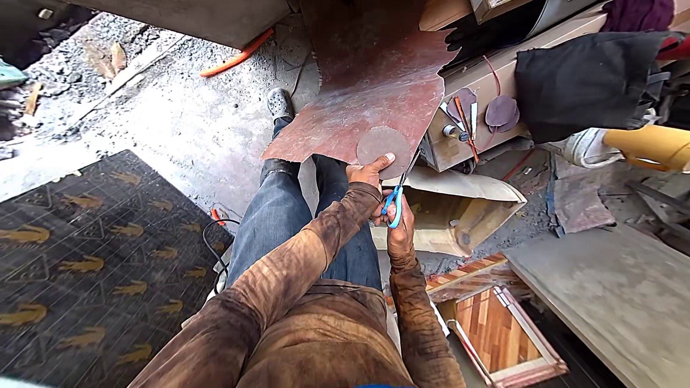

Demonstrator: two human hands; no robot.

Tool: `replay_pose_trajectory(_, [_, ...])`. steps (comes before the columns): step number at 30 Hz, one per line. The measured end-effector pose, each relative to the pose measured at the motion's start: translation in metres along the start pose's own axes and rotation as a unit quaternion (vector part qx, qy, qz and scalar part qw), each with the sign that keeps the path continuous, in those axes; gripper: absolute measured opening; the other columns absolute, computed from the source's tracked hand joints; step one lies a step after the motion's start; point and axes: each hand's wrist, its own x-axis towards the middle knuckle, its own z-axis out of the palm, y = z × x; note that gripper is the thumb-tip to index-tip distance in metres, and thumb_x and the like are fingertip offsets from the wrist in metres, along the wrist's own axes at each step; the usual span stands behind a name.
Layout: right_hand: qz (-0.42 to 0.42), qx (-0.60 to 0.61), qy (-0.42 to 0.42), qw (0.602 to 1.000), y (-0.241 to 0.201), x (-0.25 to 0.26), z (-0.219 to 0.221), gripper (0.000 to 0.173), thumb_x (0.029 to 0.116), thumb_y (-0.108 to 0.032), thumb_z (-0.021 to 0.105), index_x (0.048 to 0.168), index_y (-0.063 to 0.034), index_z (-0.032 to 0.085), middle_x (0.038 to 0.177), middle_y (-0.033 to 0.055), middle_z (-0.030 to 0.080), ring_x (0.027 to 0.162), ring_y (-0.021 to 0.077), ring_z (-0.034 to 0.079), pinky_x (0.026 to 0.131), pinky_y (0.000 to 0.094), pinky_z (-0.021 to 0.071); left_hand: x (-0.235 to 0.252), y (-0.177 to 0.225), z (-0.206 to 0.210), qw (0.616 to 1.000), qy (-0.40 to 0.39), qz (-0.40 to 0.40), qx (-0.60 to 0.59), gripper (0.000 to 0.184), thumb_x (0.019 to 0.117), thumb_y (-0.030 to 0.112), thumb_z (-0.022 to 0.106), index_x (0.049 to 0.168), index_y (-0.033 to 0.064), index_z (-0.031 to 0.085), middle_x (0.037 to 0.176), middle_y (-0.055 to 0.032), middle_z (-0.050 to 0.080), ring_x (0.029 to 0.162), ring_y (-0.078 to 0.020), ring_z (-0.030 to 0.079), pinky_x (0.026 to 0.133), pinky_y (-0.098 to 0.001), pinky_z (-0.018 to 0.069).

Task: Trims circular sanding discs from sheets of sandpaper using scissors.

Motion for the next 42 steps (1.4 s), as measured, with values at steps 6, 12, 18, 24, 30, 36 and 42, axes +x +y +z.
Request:
replay_pose_trajectory(6, [-0.007, -0.014, -0.002, 1.000, -0.005, 0.007, -0.006, 0.059, 0.1047, -0.046, 0.047, 0.127, 0.0092, 0.050, 0.076, -0.0008, 0.062, 0.061, 0.0084, 0.059, 0.055, 0.0244, 0.0523, 0.002, -0.005, 0.006, 0.999, 0.013, 0.005, -0.035, 0.058, 0.0766, -0.008, 0.083, 0.127, -0.0008, 0.055, 0.111, -0.0202, 0.069, 0.095, -0.0318, 0.071, 0.083, -0.0512, 0.0613])
replay_pose_trajectory(12, [-0.013, -0.017, 0.011, 1.000, -0.006, 0.012, -0.010, 0.055, 0.1043, -0.043, 0.050, 0.124, 0.0078, 0.053, 0.074, -0.0019, 0.061, 0.060, 0.0074, 0.058, 0.053, 0.0230, 0.0514, 0.003, -0.014, 0.007, 1.000, 0.015, 0.003, -0.027, 0.057, 0.0781, 0.001, 0.086, 0.127, 0.0037, 0.057, 0.111, -0.0169, 0.070, 0.093, -0.0288, 0.072, 0.080, -0.0485, 0.0621])
replay_pose_trajectory(18, [-0.020, 0.007, 0.053, 0.998, -0.004, 0.010, -0.012, 0.043, 0.1020, -0.037, 0.057, 0.115, 0.0043, 0.059, 0.066, -0.0052, 0.058, 0.053, 0.0045, 0.053, 0.049, 0.0209, 0.0454, 0.001, -0.016, 0.015, 0.999, 0.020, 0.015, -0.048, 0.056, 0.0775, -0.004, 0.084, 0.126, 0.0013, 0.056, 0.110, -0.0180, 0.070, 0.092, -0.0297, 0.072, 0.080, -0.0489, 0.0624])
replay_pose_trajectory(24, [-0.029, 0.003, 0.050, 0.998, -0.008, 0.014, -0.019, 0.033, 0.1009, -0.027, 0.062, 0.112, 0.0042, 0.062, 0.065, -0.0049, 0.059, 0.052, 0.0035, 0.052, 0.047, 0.0207, 0.0446, -0.002, -0.009, 0.018, 0.998, 0.021, 0.009, -0.051, 0.055, 0.0807, -0.006, 0.080, 0.129, 0.0015, 0.054, 0.112, -0.0183, 0.068, 0.095, -0.0300, 0.071, 0.081, -0.0497, 0.0617])
replay_pose_trajectory(30, [-0.018, 0.036, 0.015, 0.999, -0.008, 0.017, -0.026, 0.060, 0.1002, -0.051, 0.057, 0.121, 0.0054, 0.054, 0.070, -0.0048, 0.061, 0.056, 0.0047, 0.056, 0.051, 0.0212, 0.0485, -0.007, -0.011, 0.020, 0.998, 0.035, 0.012, -0.046, 0.054, 0.0780, -0.010, 0.080, 0.125, -0.0015, 0.055, 0.109, -0.0205, 0.068, 0.092, -0.0319, 0.071, 0.079, -0.0507, 0.0615])
replay_pose_trajectory(36, [-0.023, 0.026, 0.005, 0.999, -0.003, 0.011, -0.026, 0.060, 0.1017, -0.051, 0.054, 0.121, 0.0062, 0.055, 0.069, -0.0038, 0.059, 0.056, 0.0056, 0.054, 0.051, 0.0219, 0.0476, -0.002, -0.007, 0.022, 0.997, 0.026, 0.010, -0.071, 0.054, 0.0784, -0.012, 0.079, 0.125, -0.0023, 0.055, 0.110, -0.0213, 0.068, 0.094, -0.0323, 0.070, 0.081, -0.0514, 0.0612])
replay_pose_trajectory(42, [-0.023, 0.015, -0.001, 1.000, -0.010, 0.024, -0.026, 0.060, 0.1014, -0.050, 0.055, 0.120, 0.0066, 0.055, 0.070, -0.0049, 0.059, 0.057, 0.0047, 0.055, 0.052, 0.0213, 0.0477, -0.002, -0.010, 0.021, 0.998, 0.040, 0.010, -0.057, 0.054, 0.0774, -0.011, 0.080, 0.125, -0.0017, 0.055, 0.108, -0.0208, 0.069, 0.091, -0.0315, 0.071, 0.079, -0.0506, 0.0618])
